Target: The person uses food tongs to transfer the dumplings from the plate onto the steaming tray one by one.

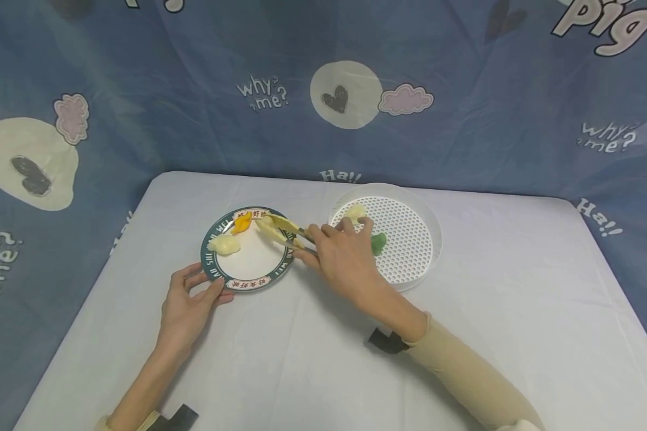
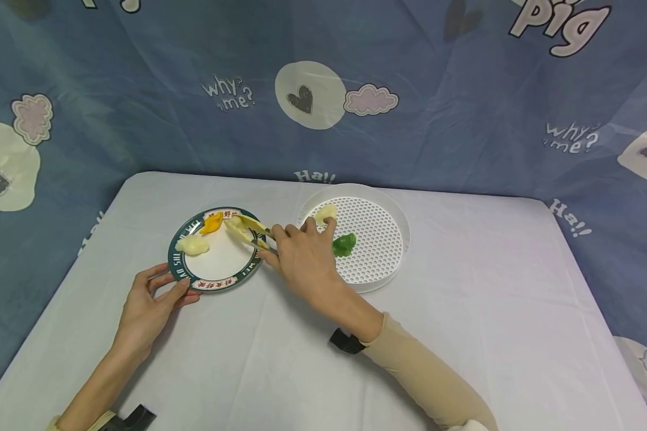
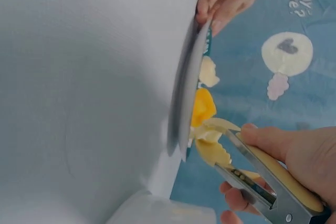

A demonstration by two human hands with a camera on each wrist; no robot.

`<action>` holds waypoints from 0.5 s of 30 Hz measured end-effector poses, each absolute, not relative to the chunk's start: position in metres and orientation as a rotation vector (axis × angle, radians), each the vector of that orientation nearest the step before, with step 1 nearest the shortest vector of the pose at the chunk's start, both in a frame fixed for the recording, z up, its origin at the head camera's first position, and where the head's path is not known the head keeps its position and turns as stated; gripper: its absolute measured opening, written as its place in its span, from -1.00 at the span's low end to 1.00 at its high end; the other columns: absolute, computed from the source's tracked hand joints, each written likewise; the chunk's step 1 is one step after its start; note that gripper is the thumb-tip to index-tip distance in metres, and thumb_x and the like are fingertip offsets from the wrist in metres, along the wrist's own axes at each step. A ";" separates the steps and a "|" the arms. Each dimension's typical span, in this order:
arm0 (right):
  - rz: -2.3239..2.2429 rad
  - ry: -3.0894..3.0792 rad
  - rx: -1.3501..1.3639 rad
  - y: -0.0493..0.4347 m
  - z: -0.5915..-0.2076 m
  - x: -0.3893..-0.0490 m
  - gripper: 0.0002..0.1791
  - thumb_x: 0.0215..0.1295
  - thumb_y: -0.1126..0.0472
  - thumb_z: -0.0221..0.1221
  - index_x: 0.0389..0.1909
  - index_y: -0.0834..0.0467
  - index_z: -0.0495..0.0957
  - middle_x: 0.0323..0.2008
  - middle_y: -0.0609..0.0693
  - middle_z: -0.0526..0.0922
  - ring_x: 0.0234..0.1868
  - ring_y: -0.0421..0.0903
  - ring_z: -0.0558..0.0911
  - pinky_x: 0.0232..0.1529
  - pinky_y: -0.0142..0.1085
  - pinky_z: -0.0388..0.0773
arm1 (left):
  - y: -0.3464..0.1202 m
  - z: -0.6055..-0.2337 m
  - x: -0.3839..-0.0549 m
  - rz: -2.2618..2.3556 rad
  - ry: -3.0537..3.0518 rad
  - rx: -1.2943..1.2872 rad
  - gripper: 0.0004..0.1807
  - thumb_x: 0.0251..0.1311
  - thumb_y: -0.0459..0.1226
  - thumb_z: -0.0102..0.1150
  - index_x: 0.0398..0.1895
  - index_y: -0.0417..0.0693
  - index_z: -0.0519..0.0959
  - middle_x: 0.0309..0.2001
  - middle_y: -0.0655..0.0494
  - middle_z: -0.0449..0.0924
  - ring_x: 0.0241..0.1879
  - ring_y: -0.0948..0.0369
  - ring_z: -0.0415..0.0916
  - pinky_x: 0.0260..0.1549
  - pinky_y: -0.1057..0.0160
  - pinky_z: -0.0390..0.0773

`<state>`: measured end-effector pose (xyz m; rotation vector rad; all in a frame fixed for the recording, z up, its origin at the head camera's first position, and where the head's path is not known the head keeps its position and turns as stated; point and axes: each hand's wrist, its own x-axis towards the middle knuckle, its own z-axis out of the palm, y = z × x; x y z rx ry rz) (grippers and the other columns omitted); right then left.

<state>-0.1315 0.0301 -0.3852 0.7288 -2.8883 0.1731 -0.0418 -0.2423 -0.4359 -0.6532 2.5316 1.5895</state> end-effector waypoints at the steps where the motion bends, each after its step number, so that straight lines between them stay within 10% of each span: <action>1: 0.175 -2.896 0.725 0.032 -0.384 -0.131 -0.41 0.54 -0.43 0.07 0.02 0.02 0.60 -0.16 -0.03 0.83 -0.08 0.13 0.60 0.21 0.33 0.39 | -0.242 -0.436 -0.042 1.580 2.536 -0.654 -0.13 0.63 -0.17 0.12 0.75 -0.18 -0.13 0.52 -0.28 0.37 -0.28 0.53 0.78 -0.08 0.72 0.60; 15: 0.187 -2.953 0.636 0.059 -0.365 -0.126 -0.36 0.56 -0.47 -0.01 0.16 -0.03 0.63 -0.01 -0.05 0.84 0.09 0.14 0.63 0.34 0.38 0.34 | -0.242 -0.434 -0.042 1.557 2.556 -0.645 -0.14 0.64 -0.16 0.11 0.75 -0.20 -0.12 0.51 -0.27 0.38 -0.28 0.51 0.79 0.04 0.68 0.59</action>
